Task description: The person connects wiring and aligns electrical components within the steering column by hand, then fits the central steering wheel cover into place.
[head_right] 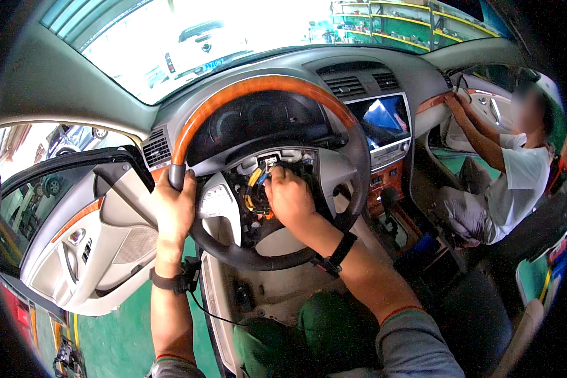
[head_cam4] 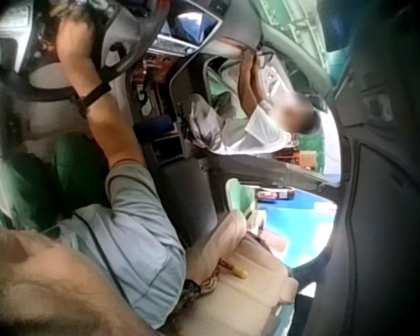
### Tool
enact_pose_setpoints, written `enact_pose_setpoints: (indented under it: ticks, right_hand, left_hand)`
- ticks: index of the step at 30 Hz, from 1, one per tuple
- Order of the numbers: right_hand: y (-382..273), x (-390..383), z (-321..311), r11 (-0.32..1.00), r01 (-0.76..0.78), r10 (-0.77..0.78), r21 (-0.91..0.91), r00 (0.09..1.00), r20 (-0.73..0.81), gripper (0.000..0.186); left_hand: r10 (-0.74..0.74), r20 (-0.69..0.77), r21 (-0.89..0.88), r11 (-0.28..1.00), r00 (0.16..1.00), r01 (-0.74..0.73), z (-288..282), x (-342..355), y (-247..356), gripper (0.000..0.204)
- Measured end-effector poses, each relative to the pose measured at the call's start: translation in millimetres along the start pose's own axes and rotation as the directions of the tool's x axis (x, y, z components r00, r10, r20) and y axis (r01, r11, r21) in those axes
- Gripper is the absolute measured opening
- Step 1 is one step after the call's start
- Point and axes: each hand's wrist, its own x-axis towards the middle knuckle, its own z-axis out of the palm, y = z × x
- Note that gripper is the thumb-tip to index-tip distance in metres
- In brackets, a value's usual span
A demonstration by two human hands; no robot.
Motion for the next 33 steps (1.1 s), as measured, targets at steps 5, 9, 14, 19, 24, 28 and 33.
enact_pose_setpoints:
  ticks: [5,9,14,19,24,28,33]
  right_hand:
    - [7.2,-3.1,-5.3,1.000,0.030,-0.030,0.002,0.998,0.064,0.021]
    - [1.2,-15.2,-44.0,0.971,0.175,-0.185,0.166,0.982,0.045,0.018]
    - [47.6,26.8,-134.2,0.990,0.001,-0.062,-0.138,0.897,-0.438,0.029]
    - [119.8,57.7,-119.5,0.827,-0.365,0.341,0.427,0.930,0.135,0.036]
    - [118.1,36.8,-108.0,0.848,-0.389,0.404,0.360,0.914,0.035,0.033]
    - [126.5,29.0,-98.7,0.860,-0.339,0.380,0.381,0.924,-0.035,0.032]
    - [117.2,39.2,-106.3,0.866,-0.322,0.341,0.382,0.940,0.021,0.028]
  left_hand:
    - [0.014,-0.019,-0.079,0.997,1.000,-0.016,5.1,-14.3,-6.8,0.028]
    - [0.031,0.026,0.031,0.999,0.999,-0.032,-6.4,-2.7,0.2,0.031]
    - [0.072,0.065,0.079,0.994,0.995,-0.077,-12.8,12.4,2.6,0.032]
    - [0.091,0.113,0.054,0.994,0.989,-0.097,-8.4,13.3,3.6,0.027]
    - [0.108,0.115,0.054,0.992,0.988,-0.115,-8.6,15.0,5.3,0.024]
    - [0.114,0.112,0.050,0.992,0.987,-0.120,-7.2,15.5,5.1,0.024]
    - [0.020,0.072,-0.005,1.000,0.997,-0.020,-0.7,-2.7,-2.1,0.024]
